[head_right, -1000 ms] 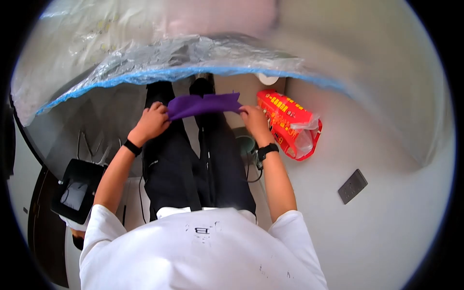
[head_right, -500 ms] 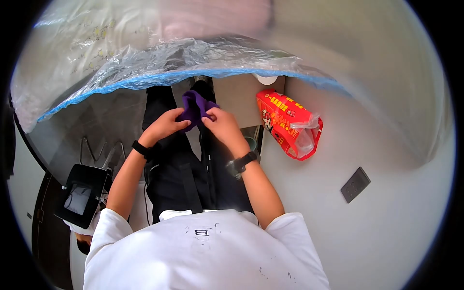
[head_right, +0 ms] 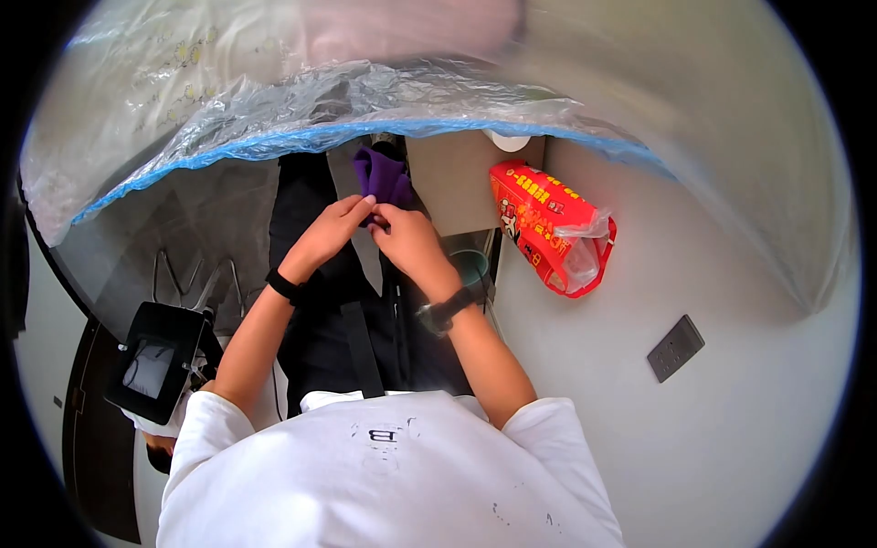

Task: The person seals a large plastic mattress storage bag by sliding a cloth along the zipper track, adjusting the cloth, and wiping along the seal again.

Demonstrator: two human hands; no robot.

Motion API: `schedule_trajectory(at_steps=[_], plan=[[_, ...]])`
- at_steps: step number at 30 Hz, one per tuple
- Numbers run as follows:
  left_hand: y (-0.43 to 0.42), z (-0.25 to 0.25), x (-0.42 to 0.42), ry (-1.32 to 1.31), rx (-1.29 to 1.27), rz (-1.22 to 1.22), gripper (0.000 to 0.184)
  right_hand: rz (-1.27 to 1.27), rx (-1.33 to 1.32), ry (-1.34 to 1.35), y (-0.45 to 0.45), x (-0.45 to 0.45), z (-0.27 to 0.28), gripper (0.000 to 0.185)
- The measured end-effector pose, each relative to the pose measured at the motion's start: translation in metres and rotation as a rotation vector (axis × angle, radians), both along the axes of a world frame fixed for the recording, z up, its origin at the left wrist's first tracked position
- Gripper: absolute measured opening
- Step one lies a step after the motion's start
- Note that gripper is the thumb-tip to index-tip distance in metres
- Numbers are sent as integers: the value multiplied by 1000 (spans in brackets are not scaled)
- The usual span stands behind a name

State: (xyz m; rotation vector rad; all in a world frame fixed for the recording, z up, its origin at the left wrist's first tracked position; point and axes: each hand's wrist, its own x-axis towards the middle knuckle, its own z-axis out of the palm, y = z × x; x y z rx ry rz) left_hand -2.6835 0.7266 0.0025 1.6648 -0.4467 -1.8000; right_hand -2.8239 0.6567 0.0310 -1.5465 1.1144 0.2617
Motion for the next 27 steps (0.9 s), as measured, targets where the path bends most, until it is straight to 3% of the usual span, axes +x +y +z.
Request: schedule_trajectory(at_steps=[1, 3, 5, 6, 7, 9, 10, 12, 13, 17, 19, 23, 27], plan=[[-4, 1, 1, -47, 84, -82, 27, 0, 0, 2, -1, -1, 0, 24], [-8, -7, 1, -95, 170, -161, 28, -267, 505, -147, -4, -2, 0, 28], [-4, -24, -3, 120, 82, 65, 29, -271, 584, -128, -20, -5, 3, 27], [-3, -21, -1, 119, 84, 68, 29, -275, 658, -110, -30, -5, 7, 26], [-4, -20, 3, 58, 38, -41, 29, -312, 635, -34, -39, -6, 10, 22], [-16, -2, 16, -156, -129, -346, 26, -460, 468, -134, -46, -19, -2, 21], [-16, 1, 17, -149, -128, -347, 26, -516, 384, -116, -50, -23, -9, 22], [-16, 8, 21, -489, -537, -592, 21, -438, 256, -126, -54, -23, -29, 26], [-18, 15, 24, -433, -521, -639, 20, -357, 129, -139, -56, -23, -37, 30], [-22, 31, 31, -364, -635, -600, 23, -157, 193, -55, -64, -20, -47, 38], [-23, 38, 36, -331, -548, -645, 26, -83, 562, -69, -72, -30, -51, 38], [-16, 41, 47, -295, -514, -461, 23, -164, 630, -60, -72, -42, -27, 34], [-12, 48, 62, -313, -581, -398, 19, -139, 491, -70, -78, -53, 21, 29]])
